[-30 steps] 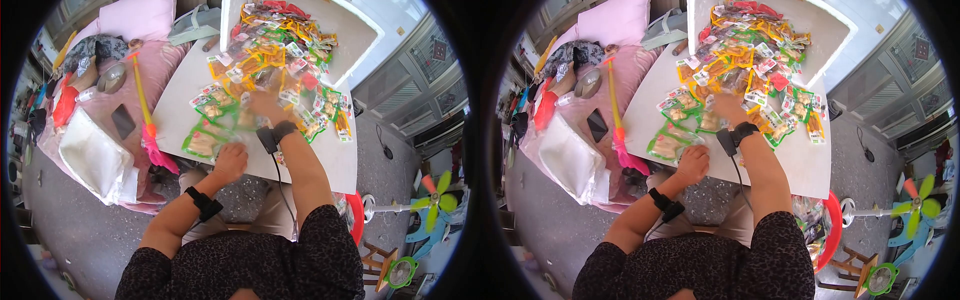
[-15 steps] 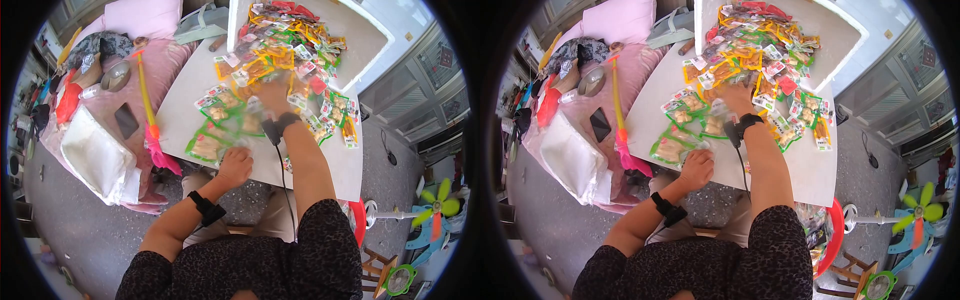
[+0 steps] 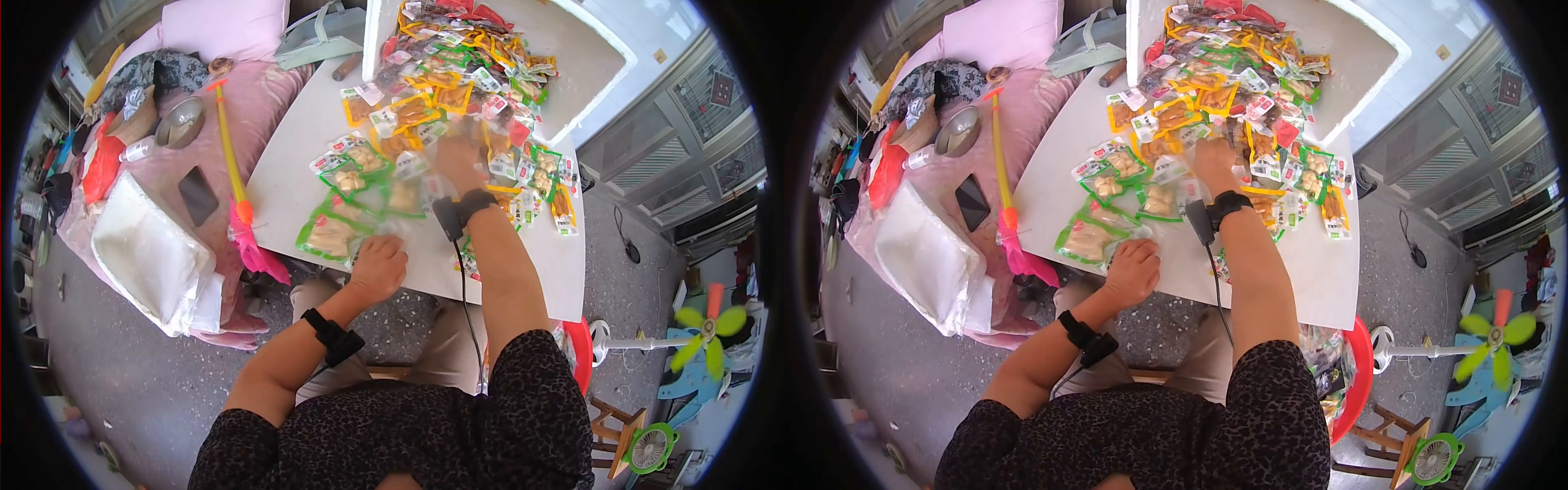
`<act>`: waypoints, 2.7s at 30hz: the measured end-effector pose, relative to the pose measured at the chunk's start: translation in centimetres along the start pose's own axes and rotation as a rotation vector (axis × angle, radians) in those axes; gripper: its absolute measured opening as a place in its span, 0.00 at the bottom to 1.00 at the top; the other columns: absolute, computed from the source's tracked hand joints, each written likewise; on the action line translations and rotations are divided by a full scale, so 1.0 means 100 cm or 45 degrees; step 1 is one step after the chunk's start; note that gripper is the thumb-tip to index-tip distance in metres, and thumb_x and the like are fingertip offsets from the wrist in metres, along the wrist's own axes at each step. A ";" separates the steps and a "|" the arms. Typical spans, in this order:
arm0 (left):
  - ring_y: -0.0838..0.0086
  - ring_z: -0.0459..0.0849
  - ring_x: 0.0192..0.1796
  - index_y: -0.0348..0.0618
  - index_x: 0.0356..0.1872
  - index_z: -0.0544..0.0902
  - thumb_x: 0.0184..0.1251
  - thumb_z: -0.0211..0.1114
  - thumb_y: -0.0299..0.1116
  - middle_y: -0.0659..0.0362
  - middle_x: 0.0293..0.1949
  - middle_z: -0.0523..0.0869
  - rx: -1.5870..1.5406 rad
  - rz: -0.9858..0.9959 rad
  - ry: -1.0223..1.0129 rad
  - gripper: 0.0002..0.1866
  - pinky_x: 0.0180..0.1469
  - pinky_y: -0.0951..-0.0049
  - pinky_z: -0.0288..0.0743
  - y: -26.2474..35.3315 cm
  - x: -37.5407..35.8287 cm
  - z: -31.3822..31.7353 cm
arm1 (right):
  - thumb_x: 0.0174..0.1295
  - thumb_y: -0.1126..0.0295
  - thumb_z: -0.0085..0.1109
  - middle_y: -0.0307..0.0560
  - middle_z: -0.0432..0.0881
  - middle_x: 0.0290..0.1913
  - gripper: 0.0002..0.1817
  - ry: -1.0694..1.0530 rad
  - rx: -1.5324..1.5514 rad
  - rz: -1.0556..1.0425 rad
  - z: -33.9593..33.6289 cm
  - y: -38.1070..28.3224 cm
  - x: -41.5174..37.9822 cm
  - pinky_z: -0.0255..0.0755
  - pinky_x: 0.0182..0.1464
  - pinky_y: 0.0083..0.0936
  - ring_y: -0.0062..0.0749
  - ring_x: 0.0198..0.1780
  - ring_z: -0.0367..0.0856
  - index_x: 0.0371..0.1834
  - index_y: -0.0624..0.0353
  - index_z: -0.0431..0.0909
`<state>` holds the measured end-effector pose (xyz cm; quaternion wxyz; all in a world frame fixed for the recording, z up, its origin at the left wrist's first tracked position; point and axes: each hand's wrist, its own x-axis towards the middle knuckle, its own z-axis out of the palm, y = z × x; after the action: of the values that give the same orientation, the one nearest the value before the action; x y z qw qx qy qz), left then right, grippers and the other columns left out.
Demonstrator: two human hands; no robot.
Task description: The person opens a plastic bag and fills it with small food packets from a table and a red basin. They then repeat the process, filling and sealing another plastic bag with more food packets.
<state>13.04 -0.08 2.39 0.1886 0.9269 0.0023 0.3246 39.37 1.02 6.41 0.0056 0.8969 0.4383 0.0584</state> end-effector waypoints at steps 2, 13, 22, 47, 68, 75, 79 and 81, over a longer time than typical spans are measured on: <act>0.60 0.70 0.43 0.41 0.22 0.71 0.41 0.56 0.29 0.53 0.36 0.72 0.002 -0.001 0.001 0.05 0.45 0.61 0.60 0.000 -0.001 0.001 | 0.49 0.69 0.46 0.57 0.75 0.38 0.12 0.001 0.267 0.097 0.003 -0.006 0.006 0.69 0.40 0.37 0.46 0.42 0.74 0.36 0.61 0.71; 0.60 0.70 0.44 0.41 0.22 0.71 0.39 0.57 0.28 0.53 0.36 0.72 -0.001 -0.004 0.014 0.06 0.45 0.61 0.61 0.000 0.001 0.001 | 0.44 0.70 0.51 0.53 0.75 0.24 0.06 0.319 1.151 0.081 0.096 0.004 0.066 0.67 0.31 0.36 0.43 0.30 0.75 0.26 0.57 0.72; 0.59 0.70 0.44 0.41 0.22 0.71 0.39 0.57 0.28 0.53 0.37 0.73 0.019 -0.014 0.005 0.06 0.45 0.60 0.62 0.000 0.000 0.001 | 0.45 0.70 0.55 0.45 0.71 0.20 0.04 0.621 1.745 0.225 0.105 -0.003 0.090 0.63 0.21 0.27 0.32 0.24 0.72 0.24 0.56 0.74; 0.62 0.70 0.43 0.42 0.21 0.72 0.40 0.55 0.29 0.54 0.35 0.72 0.069 -0.039 -0.029 0.04 0.45 0.62 0.61 0.002 -0.001 0.002 | 0.47 0.76 0.47 0.39 0.69 0.20 0.07 0.299 1.554 -0.226 0.019 0.078 -0.060 0.60 0.16 0.13 0.21 0.17 0.67 0.31 0.62 0.71; 0.62 0.70 0.47 0.42 0.25 0.71 0.44 0.54 0.29 0.56 0.38 0.73 0.079 -0.148 -0.250 0.05 0.49 0.63 0.61 0.003 -0.005 -0.002 | 0.53 0.78 0.47 0.39 0.72 0.32 0.05 0.405 2.380 0.521 0.012 0.028 -0.169 0.71 0.31 0.18 0.21 0.29 0.71 0.33 0.59 0.69; 0.62 0.71 0.46 0.41 0.26 0.71 0.46 0.52 0.27 0.55 0.38 0.74 0.111 -0.004 -0.253 0.04 0.48 0.65 0.62 -0.021 -0.007 -0.014 | 0.53 0.79 0.46 0.40 0.71 0.32 0.05 0.473 2.559 0.555 0.001 0.017 -0.202 0.72 0.33 0.20 0.20 0.30 0.70 0.33 0.61 0.68; 0.63 0.72 0.45 0.41 0.28 0.72 0.47 0.52 0.27 0.55 0.38 0.75 0.199 0.050 -0.330 0.05 0.47 0.65 0.63 -0.035 -0.009 -0.028 | 0.55 0.79 0.46 0.45 0.75 0.35 0.05 0.467 2.517 0.626 0.006 0.013 -0.217 0.71 0.36 0.26 0.28 0.36 0.74 0.35 0.61 0.69; 0.63 0.72 0.45 0.41 0.28 0.73 0.47 0.51 0.27 0.55 0.37 0.75 0.265 0.042 -0.353 0.06 0.47 0.65 0.63 -0.039 -0.011 -0.036 | 0.55 0.79 0.45 0.45 0.75 0.36 0.06 0.434 2.465 0.651 0.003 0.009 -0.225 0.71 0.37 0.26 0.28 0.36 0.74 0.35 0.61 0.68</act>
<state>10.49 4.61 2.95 0.0846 0.9772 -0.0054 0.1947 26.40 -17.28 3.92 -0.7985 0.5628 0.0871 -0.1953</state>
